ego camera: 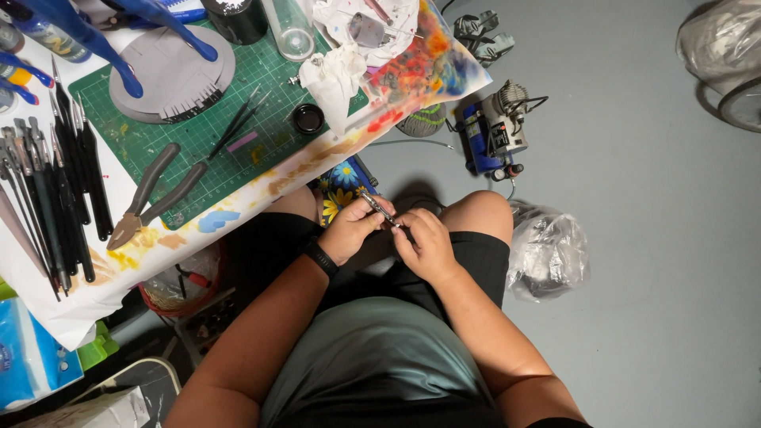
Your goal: Disassembling an airbrush to clean the needle and internal components with a tissue before reassembling it.
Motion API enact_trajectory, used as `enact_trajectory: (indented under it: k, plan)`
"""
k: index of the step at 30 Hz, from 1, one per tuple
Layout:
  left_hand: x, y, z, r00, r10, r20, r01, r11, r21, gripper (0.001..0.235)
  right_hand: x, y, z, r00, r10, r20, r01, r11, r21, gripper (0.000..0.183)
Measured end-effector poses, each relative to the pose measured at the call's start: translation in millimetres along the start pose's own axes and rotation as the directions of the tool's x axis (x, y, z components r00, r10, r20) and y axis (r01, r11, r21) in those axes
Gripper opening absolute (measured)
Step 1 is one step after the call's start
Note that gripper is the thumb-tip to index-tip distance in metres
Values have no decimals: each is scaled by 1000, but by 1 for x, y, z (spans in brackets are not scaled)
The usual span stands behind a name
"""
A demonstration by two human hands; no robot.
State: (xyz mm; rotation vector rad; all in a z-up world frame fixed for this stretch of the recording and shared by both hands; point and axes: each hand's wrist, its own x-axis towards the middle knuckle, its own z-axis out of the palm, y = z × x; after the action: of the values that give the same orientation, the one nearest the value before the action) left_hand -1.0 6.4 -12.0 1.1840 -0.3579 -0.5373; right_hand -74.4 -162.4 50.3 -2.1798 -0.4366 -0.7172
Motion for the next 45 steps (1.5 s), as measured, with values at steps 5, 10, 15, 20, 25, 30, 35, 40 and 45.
enact_trajectory:
  k: [5,10,15,20,25,30,35,40,45]
  plan:
    - [-1,5,2,1000,-4,0,4,1000,5,22,0,0,1,1000,6,8,-6,1000,-26,10]
    - [0,3,1,1000,2,3,-3,1000,22,21,0,-1,2,1000,6,5,-6,1000,-27,10]
    - [2,-8,-1,1000,-27,-7,27,999,21,22,0,1,3,1000,14,-15,-14,1000,-8,9]
    - [4,-3,1,998,5,-67,-4,1000,14,15,-13,21,6,960,264,-91,-247,955,166,7]
    - [-5,19,7,988,96,-124,-90,995,54,10,-5,23,1,904,392,-168,-339,900,276,8]
    - [-21,37,13,993,93,-77,-94,996,-9,9,75,-41,-31,994,37,-98,-16,978,208,5]
    - [-42,63,14,994,91,-53,-96,991,-89,12,167,-93,-30,971,-230,72,224,972,76,10]
    - [-75,76,0,993,90,-74,-100,984,-148,11,235,-120,10,876,-427,226,450,891,-59,15]
    - [-118,128,-15,997,33,-70,-32,999,14,6,260,-130,50,685,-473,554,641,752,-151,13]
